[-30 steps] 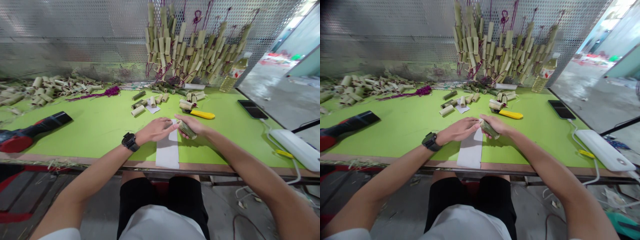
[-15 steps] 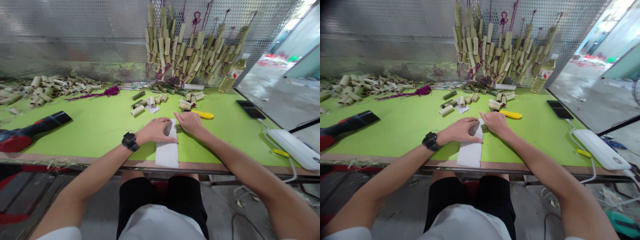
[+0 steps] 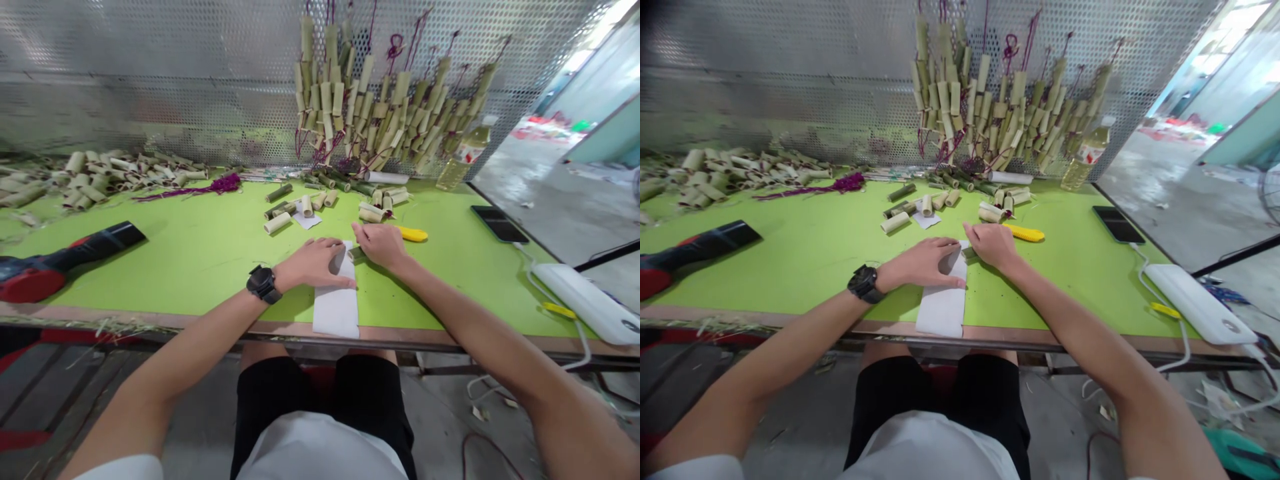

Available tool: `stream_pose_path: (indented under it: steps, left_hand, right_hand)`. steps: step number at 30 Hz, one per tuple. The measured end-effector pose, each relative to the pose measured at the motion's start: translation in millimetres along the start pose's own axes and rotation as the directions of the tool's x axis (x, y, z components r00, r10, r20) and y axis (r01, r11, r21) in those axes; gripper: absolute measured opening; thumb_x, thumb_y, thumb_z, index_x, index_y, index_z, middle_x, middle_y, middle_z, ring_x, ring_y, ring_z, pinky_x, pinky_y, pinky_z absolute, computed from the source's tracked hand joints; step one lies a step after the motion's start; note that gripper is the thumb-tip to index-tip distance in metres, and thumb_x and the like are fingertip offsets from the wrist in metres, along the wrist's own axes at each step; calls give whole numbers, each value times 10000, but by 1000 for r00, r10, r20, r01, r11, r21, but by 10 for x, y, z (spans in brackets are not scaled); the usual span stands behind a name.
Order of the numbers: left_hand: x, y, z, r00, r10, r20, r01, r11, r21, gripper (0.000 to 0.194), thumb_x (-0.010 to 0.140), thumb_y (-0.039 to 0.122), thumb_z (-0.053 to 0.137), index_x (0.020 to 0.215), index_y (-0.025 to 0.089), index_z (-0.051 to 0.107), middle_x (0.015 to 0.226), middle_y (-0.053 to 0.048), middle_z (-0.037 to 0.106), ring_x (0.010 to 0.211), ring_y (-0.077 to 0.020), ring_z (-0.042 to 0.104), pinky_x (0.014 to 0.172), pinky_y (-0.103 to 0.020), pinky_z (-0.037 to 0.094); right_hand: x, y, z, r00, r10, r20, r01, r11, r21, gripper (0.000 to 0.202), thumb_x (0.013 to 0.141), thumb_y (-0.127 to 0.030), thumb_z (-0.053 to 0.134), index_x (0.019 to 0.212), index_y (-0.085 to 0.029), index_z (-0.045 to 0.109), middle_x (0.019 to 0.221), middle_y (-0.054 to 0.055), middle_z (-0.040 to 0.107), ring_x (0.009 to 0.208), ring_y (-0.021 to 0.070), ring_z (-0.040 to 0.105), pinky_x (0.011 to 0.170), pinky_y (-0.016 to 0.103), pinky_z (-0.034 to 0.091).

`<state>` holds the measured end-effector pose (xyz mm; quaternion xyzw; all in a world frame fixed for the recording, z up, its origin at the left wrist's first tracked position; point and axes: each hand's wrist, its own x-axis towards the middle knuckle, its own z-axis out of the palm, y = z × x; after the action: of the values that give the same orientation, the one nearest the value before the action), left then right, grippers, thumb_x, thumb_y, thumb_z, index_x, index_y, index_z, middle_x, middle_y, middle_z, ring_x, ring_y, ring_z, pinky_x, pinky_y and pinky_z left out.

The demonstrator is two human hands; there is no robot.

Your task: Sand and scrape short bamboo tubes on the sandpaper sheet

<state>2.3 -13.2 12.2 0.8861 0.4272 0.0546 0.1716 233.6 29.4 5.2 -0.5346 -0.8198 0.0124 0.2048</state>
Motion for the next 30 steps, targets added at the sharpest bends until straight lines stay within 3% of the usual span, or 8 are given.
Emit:
stream_pose_path:
  steps: [4,13,18,24,30]
  left_hand:
    - [7,-4,15,1000,8,-10,-8,1000,7,1109,944,991,612,1698,178,563,1815,-217,520,1631,-512,499,1329,-614,384]
    - [26,-16,37,999,16,-38,-17,1000,-20,1063,922,950,672,1649,180,587,1768,-214,566,1584,-483,547,1319,-576,409]
    - [31,-2,30,999,-30,-40,28,998,-55,1121,866,981,686,1623,160,590,1738,-227,577,1563,-494,553,1294,-552,448]
    - [20,17,18,999,-18,-29,16,998,-66,1142,827,991,720,1605,163,598,1734,-226,583,1576,-493,545,1313,-553,431]
    - [30,11,34,999,-9,-42,8,1000,-14,1142,852,988,707,1611,141,603,1739,-237,583,1556,-506,559,1321,-575,407]
  right_hand:
    - [-26,38,-39,981,-138,136,141,990,-12,589,1203,-447,450,727,-219,709,855,147,825,779,252,690,676,361,313]
    - [-88,-113,-1,975,-84,205,122,976,-183,531,1198,-335,417,933,-161,844,1028,193,873,886,275,751,682,367,346]
    - [47,-100,-22,982,-7,190,56,966,-251,563,1199,-324,393,933,-131,849,1029,232,868,870,296,753,670,378,337]
    - [-67,-87,-52,973,-88,212,129,974,-185,521,1186,-337,407,958,-146,835,989,197,852,844,278,732,678,378,359]
    - [16,-121,-56,974,-14,226,89,940,-328,613,1208,-328,338,977,-115,864,1028,238,867,849,298,751,659,385,309]
